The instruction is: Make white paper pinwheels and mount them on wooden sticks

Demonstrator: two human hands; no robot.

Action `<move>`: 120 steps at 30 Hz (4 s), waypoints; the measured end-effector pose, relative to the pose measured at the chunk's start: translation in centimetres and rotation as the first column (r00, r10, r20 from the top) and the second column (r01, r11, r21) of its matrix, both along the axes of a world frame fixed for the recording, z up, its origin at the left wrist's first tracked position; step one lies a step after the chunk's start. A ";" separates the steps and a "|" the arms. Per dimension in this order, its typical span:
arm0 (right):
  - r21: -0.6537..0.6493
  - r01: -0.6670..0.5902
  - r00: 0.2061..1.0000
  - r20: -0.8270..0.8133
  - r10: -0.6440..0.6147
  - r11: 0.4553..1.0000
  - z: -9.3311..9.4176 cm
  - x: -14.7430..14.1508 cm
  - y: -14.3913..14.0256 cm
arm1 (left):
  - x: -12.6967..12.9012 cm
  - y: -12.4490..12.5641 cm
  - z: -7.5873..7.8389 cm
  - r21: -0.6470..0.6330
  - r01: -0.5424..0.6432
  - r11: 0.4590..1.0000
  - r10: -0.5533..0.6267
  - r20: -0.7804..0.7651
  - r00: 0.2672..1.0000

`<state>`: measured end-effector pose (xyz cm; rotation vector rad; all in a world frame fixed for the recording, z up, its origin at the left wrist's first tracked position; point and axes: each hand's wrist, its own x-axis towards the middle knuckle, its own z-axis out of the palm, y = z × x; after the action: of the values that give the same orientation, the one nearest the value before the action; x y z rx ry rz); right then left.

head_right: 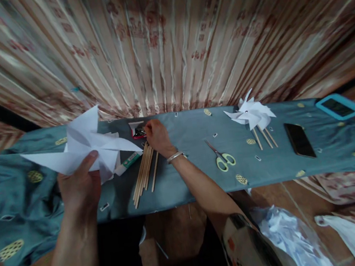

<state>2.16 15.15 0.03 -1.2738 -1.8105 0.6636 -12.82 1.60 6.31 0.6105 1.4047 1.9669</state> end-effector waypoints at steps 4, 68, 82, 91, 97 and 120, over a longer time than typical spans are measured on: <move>0.186 -0.074 0.985 0.168 0.043 0.980 -0.6 -1.3 0.5 | -0.4 -0.1 0.1 0.051 -0.066 0.997 0.062 0.077 0.995; -0.020 -0.125 0.934 0.334 0.125 0.992 -0.5 14.7 -11.2 | 6.1 1.8 -2.6 -0.087 0.148 0.985 -0.149 -0.009 0.989; 0.078 0.042 0.898 0.433 -0.072 0.996 0.2 16.6 -11.1 | 6.6 1.9 -3.4 -0.145 0.161 0.976 -0.165 -0.013 0.986; 0.027 -0.051 0.915 0.402 0.036 0.998 0.1 15.3 -11.5 | 6.9 1.7 -3.5 -0.154 0.169 0.973 -0.175 -0.023 0.984; 0.022 -0.050 0.875 0.482 0.033 0.999 -0.2 15.0 -11.2 | 7.0 1.7 -3.3 -0.155 0.164 0.974 -0.172 -0.041 0.984; -0.433 -0.023 0.942 0.293 0.165 0.901 1.3 16.9 -9.7 | 6.8 1.7 -3.5 -0.208 0.213 0.955 -0.239 -0.110 0.965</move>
<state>19.02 5.48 1.31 -1.6679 -2.0776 0.9928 -6.05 3.28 2.78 0.7867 1.5137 1.6121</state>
